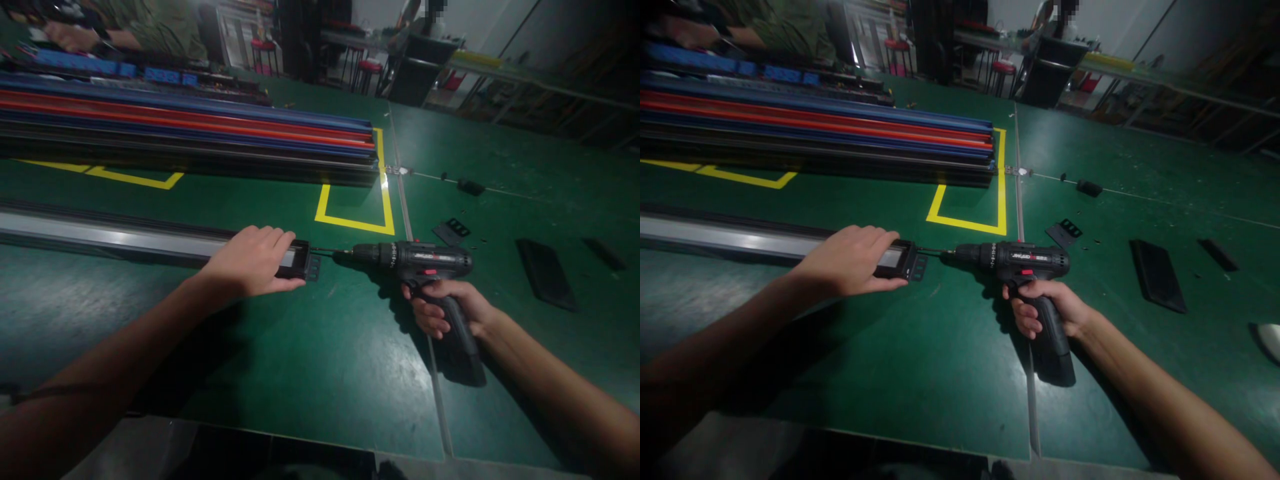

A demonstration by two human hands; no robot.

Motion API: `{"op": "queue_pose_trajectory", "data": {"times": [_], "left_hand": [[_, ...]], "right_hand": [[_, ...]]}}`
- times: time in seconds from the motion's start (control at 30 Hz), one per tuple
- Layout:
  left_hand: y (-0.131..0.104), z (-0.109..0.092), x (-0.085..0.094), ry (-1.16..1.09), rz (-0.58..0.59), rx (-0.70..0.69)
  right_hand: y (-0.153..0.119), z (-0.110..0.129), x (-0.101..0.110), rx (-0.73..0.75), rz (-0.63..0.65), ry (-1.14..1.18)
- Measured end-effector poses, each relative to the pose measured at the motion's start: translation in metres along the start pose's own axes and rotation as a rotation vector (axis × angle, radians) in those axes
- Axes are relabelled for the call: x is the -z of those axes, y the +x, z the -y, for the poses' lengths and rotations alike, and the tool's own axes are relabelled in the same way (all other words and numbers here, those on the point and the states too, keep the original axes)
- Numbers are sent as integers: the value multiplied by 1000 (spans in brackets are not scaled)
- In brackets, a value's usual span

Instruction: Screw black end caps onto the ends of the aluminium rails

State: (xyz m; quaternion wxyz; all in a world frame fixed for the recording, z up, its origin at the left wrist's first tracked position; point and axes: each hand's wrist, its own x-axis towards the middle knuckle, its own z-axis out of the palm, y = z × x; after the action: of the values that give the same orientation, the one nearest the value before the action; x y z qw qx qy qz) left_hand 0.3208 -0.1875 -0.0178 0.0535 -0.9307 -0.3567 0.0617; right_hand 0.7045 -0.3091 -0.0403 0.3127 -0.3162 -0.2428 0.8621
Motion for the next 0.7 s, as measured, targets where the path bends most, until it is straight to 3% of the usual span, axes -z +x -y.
{"op": "queue_pose_trajectory", "data": {"times": [0.7], "left_hand": [[1,-1,3,-32,18,14]], "right_hand": [[0,-1,-2,22,-10,-12]]}}
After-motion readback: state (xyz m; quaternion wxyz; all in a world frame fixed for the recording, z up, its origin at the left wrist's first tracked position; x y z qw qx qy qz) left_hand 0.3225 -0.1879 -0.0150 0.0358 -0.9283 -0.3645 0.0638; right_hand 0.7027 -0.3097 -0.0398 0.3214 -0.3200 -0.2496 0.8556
